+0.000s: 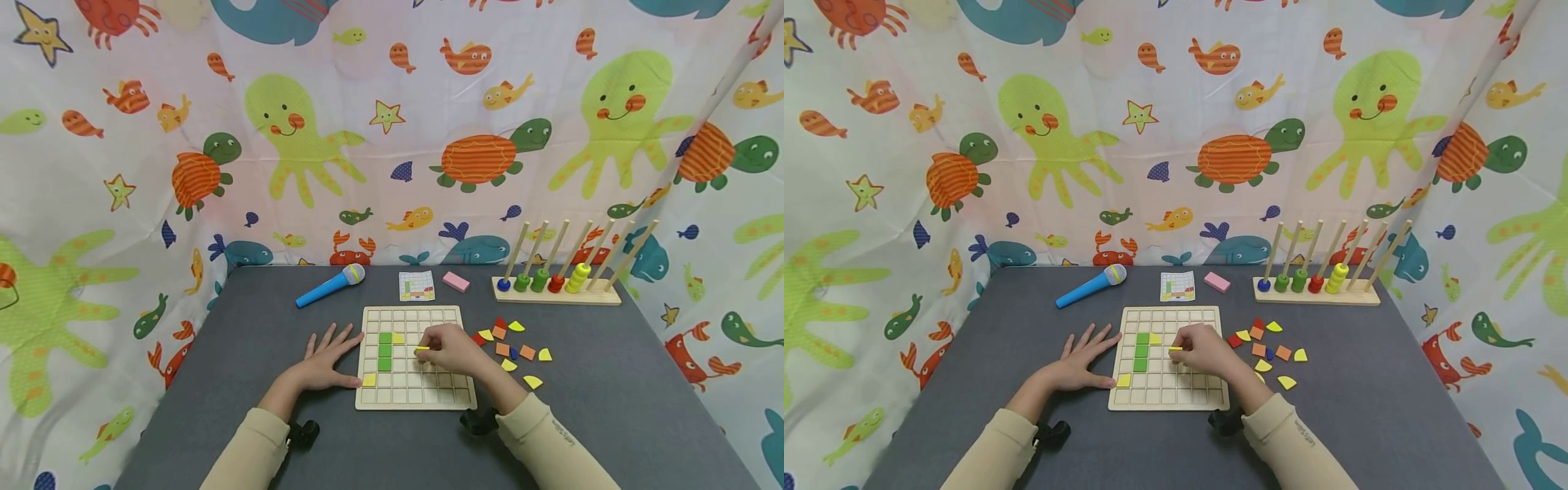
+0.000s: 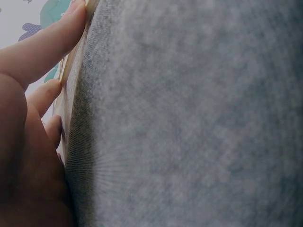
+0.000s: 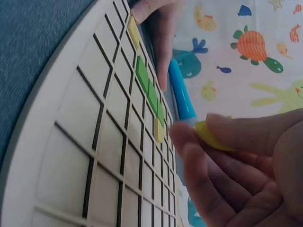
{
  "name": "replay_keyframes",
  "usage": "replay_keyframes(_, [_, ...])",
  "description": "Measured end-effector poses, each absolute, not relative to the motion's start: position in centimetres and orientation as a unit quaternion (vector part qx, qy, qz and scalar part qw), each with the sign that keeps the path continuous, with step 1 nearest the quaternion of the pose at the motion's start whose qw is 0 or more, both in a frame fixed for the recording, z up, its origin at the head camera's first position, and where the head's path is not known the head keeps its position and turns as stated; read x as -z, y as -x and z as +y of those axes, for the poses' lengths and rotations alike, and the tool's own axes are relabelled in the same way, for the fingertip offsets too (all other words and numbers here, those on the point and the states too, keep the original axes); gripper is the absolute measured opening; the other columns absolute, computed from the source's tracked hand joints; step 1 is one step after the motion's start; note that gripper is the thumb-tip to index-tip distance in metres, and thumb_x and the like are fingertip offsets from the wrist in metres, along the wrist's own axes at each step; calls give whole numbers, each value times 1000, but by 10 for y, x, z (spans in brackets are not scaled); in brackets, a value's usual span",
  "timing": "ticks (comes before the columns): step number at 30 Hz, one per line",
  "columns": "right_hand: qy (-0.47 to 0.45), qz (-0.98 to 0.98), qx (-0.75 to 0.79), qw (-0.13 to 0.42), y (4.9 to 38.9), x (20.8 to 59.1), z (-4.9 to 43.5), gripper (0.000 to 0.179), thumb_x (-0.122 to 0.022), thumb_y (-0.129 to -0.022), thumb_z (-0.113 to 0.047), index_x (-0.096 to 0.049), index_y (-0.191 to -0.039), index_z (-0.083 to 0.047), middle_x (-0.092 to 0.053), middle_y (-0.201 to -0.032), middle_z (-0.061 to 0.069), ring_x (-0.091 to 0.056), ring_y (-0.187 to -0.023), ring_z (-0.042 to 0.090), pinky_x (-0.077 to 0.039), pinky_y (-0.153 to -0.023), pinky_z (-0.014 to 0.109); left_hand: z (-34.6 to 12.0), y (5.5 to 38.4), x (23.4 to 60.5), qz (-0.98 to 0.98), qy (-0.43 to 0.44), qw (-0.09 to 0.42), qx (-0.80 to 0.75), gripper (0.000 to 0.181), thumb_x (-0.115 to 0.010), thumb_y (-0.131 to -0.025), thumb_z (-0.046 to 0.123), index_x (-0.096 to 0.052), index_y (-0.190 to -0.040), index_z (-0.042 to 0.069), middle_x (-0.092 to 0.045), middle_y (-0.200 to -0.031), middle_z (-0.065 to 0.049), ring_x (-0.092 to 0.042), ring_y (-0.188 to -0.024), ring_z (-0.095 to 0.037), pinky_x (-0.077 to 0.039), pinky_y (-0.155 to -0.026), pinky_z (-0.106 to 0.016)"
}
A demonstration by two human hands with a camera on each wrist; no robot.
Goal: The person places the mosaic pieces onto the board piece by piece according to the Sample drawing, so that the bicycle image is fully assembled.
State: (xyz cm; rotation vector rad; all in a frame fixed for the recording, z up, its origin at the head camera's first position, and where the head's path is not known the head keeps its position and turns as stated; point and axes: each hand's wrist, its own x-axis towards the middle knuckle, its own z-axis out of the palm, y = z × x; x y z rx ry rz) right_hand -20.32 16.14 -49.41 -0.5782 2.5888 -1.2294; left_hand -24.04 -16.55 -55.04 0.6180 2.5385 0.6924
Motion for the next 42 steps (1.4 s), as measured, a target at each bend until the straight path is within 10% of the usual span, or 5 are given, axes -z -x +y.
replay_keyframes(13, [165, 856, 468, 143, 199, 502, 125, 23, -76, -90, -12, -61, -105, -5, -72, -72, 6, -72, -68, 27, -50, -61, 28, -164, 241, 551, 919, -225, 212, -244, 99, -72, -80, 69, -22, -160, 41, -6, -171, 4, 14, -156, -33, 16, -117, -67])
replay_keyframes(22, [195, 887, 406, 105, 196, 510, 97, 25, -69, -96, -16, -71, -119, -8, -72, -78, 1, -60, -61, 8, -47, -59, 24, -165, 241, 553, 916, -237, 203, -254, 102, -73, -79, 69, -24, -162, 34, -8, -171, -4, 12, -156, -37, 16, -116, -68])
replay_keyframes(30, [143, 912, 375, 87, 189, 514, 77, 14, -80, -88, -22, -70, -81, -16, -65, -68, -8, -56, -59, 7, -45, -55, 24, -165, 241, 557, 915, -231, 203, -260, 104, -70, -76, 76, -21, -161, 41, -5, -172, 3, 16, -156, -32, 20, -116, -65])
replay_keyframes(42, [126, 922, 354, 92, 185, 513, 79, 14, -83, -84, -17, -74, -73, -14, -60, -66, -8, -53, -60, 9, -42, -54, 25, -164, 240, 551, 920, -233, 203, -241, 100, -71, -79, 70, -23, -161, 37, -7, -171, 1, 14, -156, -36, 15, -117, -68])
